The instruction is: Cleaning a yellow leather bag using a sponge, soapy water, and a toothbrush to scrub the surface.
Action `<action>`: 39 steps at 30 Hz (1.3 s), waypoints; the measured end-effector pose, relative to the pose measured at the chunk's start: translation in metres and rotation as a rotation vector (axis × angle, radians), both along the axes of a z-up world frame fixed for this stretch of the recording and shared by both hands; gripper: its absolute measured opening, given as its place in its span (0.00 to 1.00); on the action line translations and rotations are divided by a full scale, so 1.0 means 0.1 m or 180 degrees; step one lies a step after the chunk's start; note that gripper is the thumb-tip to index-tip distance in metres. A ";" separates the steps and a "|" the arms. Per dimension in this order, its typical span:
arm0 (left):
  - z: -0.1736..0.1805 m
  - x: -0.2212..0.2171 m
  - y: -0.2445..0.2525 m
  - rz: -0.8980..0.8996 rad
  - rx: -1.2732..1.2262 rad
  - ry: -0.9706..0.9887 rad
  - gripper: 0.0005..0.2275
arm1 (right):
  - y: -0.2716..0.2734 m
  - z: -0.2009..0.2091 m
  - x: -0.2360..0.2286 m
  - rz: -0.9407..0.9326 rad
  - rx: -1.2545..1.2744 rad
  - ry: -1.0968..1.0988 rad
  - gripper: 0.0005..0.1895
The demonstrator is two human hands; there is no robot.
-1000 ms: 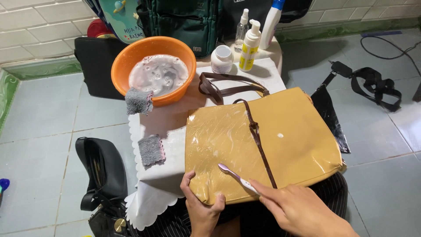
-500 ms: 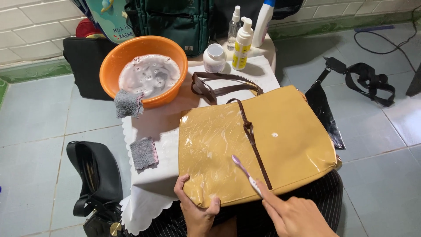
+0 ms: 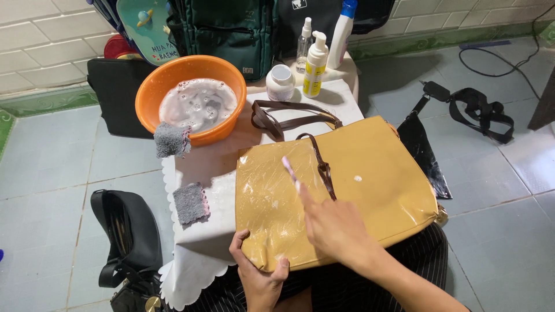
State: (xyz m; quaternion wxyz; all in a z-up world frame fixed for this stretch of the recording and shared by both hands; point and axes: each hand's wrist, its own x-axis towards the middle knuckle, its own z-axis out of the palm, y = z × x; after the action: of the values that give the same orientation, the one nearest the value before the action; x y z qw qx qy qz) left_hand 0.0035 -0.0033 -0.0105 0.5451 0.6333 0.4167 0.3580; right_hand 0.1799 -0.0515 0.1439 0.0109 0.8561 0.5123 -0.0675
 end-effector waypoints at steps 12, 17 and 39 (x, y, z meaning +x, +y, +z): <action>-0.04 -0.01 0.02 -0.0096 -0.0093 -0.0076 0.43 | -0.63 0.46 -0.01 -0.0681 0.0078 0.1820 0.30; -0.10 0.04 0.00 0.0075 0.0061 -0.0209 0.43 | -1.07 0.03 0.13 -0.1914 0.0495 -0.0062 0.24; -0.17 0.04 0.01 0.0081 0.0236 -0.0218 0.42 | -1.12 -0.25 0.89 -0.1110 -0.0262 -0.0227 0.28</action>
State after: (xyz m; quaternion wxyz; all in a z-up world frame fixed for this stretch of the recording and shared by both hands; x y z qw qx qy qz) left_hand 0.0073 -0.0026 -0.0271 0.5306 0.6351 0.3922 0.4017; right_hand 0.2688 -0.1639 0.1191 0.0522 0.9326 0.3521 -0.0588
